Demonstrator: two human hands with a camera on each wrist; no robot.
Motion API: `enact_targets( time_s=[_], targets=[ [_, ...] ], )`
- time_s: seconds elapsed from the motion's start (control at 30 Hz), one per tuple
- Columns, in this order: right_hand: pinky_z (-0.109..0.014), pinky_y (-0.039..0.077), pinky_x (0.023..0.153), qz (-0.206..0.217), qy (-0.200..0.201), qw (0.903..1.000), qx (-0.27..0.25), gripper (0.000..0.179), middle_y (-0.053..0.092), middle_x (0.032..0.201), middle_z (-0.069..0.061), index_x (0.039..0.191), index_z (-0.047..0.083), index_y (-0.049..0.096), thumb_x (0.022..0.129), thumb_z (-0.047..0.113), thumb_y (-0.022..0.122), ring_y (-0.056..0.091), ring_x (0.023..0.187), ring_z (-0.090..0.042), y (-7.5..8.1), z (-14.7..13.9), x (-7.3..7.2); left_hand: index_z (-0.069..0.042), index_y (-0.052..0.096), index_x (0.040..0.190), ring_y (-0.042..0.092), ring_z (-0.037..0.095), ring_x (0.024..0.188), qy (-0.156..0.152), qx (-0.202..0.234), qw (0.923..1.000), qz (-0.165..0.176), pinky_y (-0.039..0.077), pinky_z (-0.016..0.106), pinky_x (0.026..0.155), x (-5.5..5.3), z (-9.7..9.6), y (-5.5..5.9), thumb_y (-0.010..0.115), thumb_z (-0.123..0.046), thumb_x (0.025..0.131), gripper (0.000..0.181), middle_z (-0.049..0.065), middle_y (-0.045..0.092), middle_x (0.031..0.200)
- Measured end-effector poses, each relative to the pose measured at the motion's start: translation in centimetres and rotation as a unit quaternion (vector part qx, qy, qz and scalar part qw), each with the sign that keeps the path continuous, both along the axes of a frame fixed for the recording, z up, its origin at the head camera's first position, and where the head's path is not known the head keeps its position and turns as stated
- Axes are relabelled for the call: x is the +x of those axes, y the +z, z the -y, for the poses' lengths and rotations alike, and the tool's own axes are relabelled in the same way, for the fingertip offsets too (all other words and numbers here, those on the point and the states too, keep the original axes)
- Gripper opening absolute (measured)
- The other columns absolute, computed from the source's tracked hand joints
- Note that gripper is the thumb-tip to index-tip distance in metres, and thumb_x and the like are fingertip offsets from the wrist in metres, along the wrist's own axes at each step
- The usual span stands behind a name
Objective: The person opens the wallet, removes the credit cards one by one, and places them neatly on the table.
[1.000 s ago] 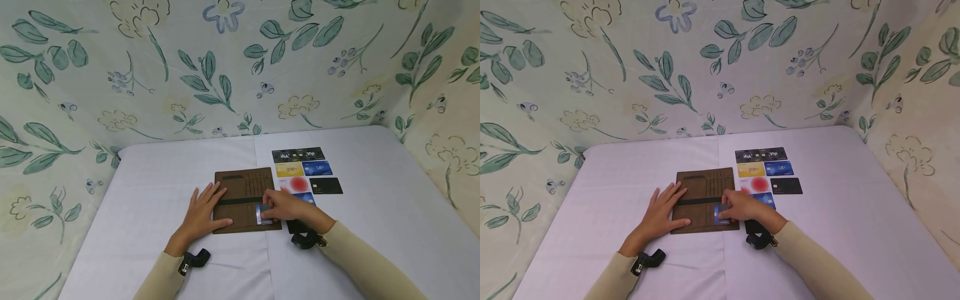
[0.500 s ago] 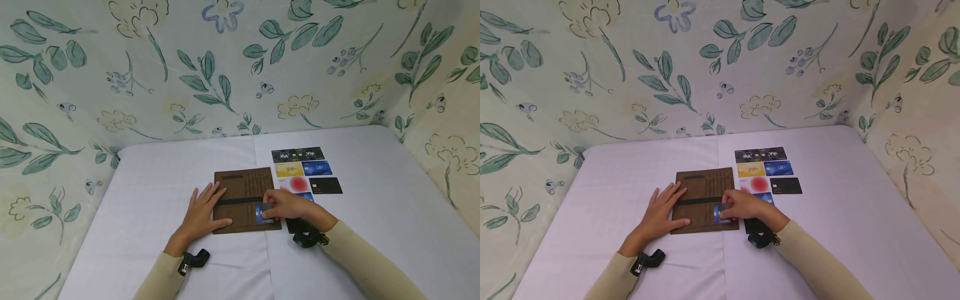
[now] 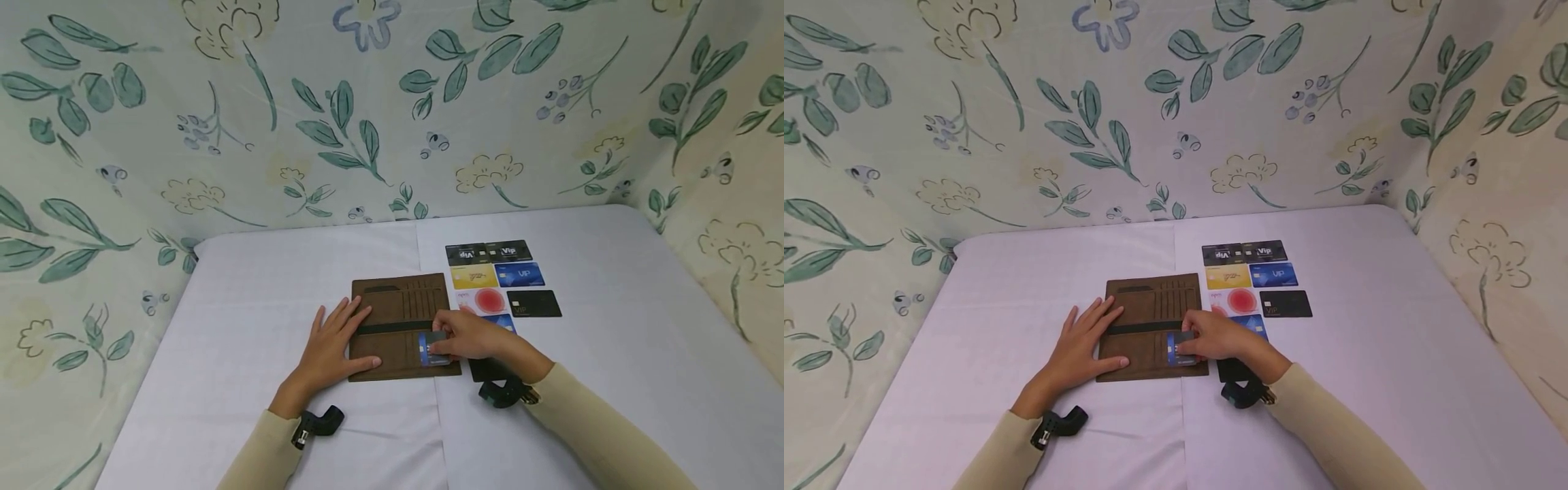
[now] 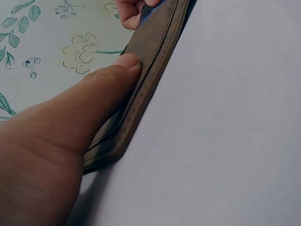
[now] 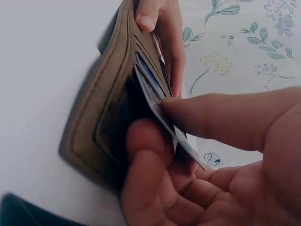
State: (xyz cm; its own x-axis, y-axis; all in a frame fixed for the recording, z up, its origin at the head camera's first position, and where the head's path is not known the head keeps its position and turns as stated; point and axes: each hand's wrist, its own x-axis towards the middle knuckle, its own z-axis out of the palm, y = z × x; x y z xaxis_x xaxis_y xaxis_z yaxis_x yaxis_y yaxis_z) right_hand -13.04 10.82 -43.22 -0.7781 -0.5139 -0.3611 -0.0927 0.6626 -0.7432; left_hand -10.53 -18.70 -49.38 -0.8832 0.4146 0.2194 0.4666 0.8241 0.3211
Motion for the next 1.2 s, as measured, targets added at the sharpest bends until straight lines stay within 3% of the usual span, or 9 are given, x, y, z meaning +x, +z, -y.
enact_targets(
  time_s=[0.23,0.7,0.87,1.07,1.2],
  targets=[
    [-0.031,0.051,0.062,-0.004,0.017,0.9990,-0.040,0.022,0.064,0.081,-0.004,0.101,0.003,0.056,0.089,0.015,0.069,0.059,0.063,-0.016,-0.21,-0.48,-0.12,-0.020,0.036,0.151,0.016,0.027,0.147,-0.004,0.004,1.0000,0.006,0.003,0.060,0.113,0.13,-0.01,0.16,0.061,-0.072,0.076,0.095,0.005,0.024,0.159],
    [-0.030,0.049,0.058,-0.001,0.005,0.9997,-0.023,0.018,0.062,0.080,-0.003,0.097,0.006,0.057,0.089,0.017,0.068,0.058,0.066,-0.017,-0.35,-0.64,0.19,-0.020,0.036,0.151,0.017,0.027,0.146,-0.003,0.004,1.0000,0.002,0.003,0.060,0.114,0.31,-0.27,0.01,0.062,-0.072,0.076,0.095,0.004,0.025,0.159],
    [-0.029,0.051,0.051,-0.026,-0.024,0.9994,0.004,0.019,0.063,0.070,-0.002,0.093,0.010,0.060,0.087,0.024,0.072,0.060,0.052,-0.016,0.01,-0.44,0.43,-0.021,0.036,0.151,0.017,0.028,0.146,-0.003,0.005,1.0000,0.001,0.004,0.060,0.113,0.29,-0.23,-0.05,0.061,-0.073,0.076,0.095,0.004,0.025,0.158],
    [-0.025,0.050,0.048,-0.014,-0.077,0.9962,0.039,0.025,0.062,0.058,-0.004,0.079,0.008,0.063,0.084,0.028,0.076,0.062,0.048,-0.017,0.09,-0.55,0.57,-0.020,0.036,0.150,0.018,0.028,0.146,-0.003,0.005,1.0000,-0.001,0.004,0.060,0.113,0.20,-0.15,-0.06,0.061,-0.073,0.076,0.095,0.005,0.025,0.158],
    [-0.022,0.045,0.045,-0.010,-0.075,0.9960,0.047,0.027,0.062,0.056,-0.004,0.073,0.007,0.063,0.085,0.028,0.074,0.062,0.048,-0.017,-0.08,-0.95,0.47,-0.020,0.036,0.150,0.018,0.028,0.146,-0.004,0.005,1.0000,-0.001,0.004,0.060,0.113,0.13,-0.08,0.00,0.062,-0.072,0.076,0.094,0.005,0.025,0.158]
  ],
)
